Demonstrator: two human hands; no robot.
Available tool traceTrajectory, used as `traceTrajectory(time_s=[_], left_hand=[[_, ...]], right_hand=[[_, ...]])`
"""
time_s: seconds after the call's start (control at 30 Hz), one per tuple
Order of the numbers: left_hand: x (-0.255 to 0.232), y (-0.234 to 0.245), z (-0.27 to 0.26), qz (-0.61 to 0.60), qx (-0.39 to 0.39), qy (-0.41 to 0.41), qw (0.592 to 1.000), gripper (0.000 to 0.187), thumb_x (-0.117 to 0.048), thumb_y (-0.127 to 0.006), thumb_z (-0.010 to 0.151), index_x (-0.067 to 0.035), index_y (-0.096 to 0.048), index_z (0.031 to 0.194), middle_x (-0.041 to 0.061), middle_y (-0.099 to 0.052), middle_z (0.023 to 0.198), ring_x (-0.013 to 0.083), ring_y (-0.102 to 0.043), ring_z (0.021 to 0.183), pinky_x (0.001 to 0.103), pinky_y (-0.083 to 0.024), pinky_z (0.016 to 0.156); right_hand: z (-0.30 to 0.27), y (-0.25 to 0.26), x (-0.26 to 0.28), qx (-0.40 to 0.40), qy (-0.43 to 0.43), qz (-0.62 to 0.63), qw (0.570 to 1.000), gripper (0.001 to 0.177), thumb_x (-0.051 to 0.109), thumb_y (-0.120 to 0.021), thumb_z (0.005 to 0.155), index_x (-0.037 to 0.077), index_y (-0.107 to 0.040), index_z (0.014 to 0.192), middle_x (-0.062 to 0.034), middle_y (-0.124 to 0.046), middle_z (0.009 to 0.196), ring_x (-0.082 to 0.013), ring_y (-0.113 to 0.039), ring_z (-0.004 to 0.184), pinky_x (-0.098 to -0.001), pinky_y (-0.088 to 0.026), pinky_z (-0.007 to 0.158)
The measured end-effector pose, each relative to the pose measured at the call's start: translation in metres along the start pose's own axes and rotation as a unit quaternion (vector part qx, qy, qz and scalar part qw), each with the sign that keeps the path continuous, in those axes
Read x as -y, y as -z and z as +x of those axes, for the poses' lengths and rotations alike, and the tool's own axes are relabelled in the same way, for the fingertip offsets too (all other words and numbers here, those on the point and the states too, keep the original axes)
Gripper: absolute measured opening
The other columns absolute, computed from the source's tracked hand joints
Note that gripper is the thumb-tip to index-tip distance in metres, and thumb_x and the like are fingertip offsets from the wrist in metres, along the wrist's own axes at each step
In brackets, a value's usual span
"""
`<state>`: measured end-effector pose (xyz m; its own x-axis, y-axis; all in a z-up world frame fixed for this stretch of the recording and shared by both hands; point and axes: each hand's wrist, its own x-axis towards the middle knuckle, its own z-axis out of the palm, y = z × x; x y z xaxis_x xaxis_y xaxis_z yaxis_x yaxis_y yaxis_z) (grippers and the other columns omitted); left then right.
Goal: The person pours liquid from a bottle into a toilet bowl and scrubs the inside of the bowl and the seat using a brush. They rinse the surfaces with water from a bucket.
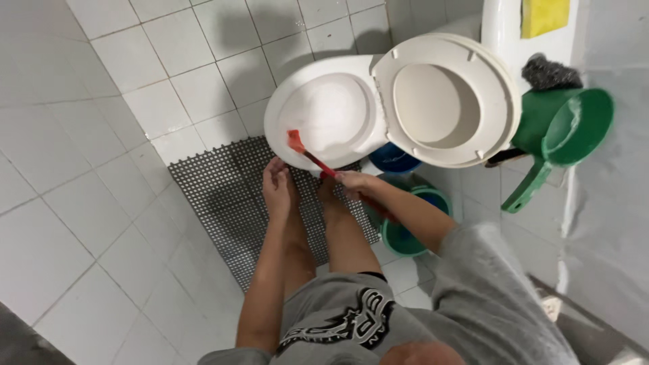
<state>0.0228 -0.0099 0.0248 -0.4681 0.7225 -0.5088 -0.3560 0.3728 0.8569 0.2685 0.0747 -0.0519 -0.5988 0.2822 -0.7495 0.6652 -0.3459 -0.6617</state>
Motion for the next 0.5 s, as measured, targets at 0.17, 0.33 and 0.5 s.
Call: traceTrajectory(time_s=[0.17, 0.33, 0.5], left_hand=[[-0.004, 0.010, 0.000, 0.067, 0.005, 0.066, 0.996, 0.040, -0.014, -0.046, 0.107, -0.001, -0.049, 0.144, 0.013, -0.060, 0.139, 0.0237, -0.060, 0.123, 0.035, -0.047, 0.110], [0.008, 0.000, 0.007, 0.043, 0.003, 0.046, 0.998, 0.039, -0.014, -0.046, 0.108, 0.000, -0.051, 0.144, 0.014, -0.061, 0.138, 0.0241, -0.060, 0.125, 0.035, -0.047, 0.111], [0.014, 0.001, 0.012, 0.086, 0.001, 0.044, 0.995, 0.040, -0.016, -0.048, 0.108, -0.001, -0.050, 0.144, 0.013, -0.062, 0.137, 0.0233, -0.062, 0.122, 0.034, -0.048, 0.106]], right_hand=[[-0.028, 0.070, -0.024, -0.059, -0.058, 0.076, 0.994, 0.044, 0.015, -0.056, 0.099, 0.014, -0.050, 0.142, -0.0244, -0.068, 0.084, -0.0356, -0.067, 0.070, -0.0436, -0.053, 0.065], [0.063, 0.018, -0.002, -0.016, -0.062, 0.046, 0.997, 0.048, 0.015, -0.055, 0.099, 0.014, -0.048, 0.146, -0.0254, -0.068, 0.084, -0.0363, -0.066, 0.069, -0.0440, -0.053, 0.065], [0.117, 0.061, 0.008, -0.186, -0.135, -0.039, 0.972, 0.051, 0.015, -0.054, 0.100, 0.015, -0.046, 0.150, -0.0264, -0.067, 0.084, -0.0369, -0.066, 0.069, -0.0444, -0.053, 0.064]])
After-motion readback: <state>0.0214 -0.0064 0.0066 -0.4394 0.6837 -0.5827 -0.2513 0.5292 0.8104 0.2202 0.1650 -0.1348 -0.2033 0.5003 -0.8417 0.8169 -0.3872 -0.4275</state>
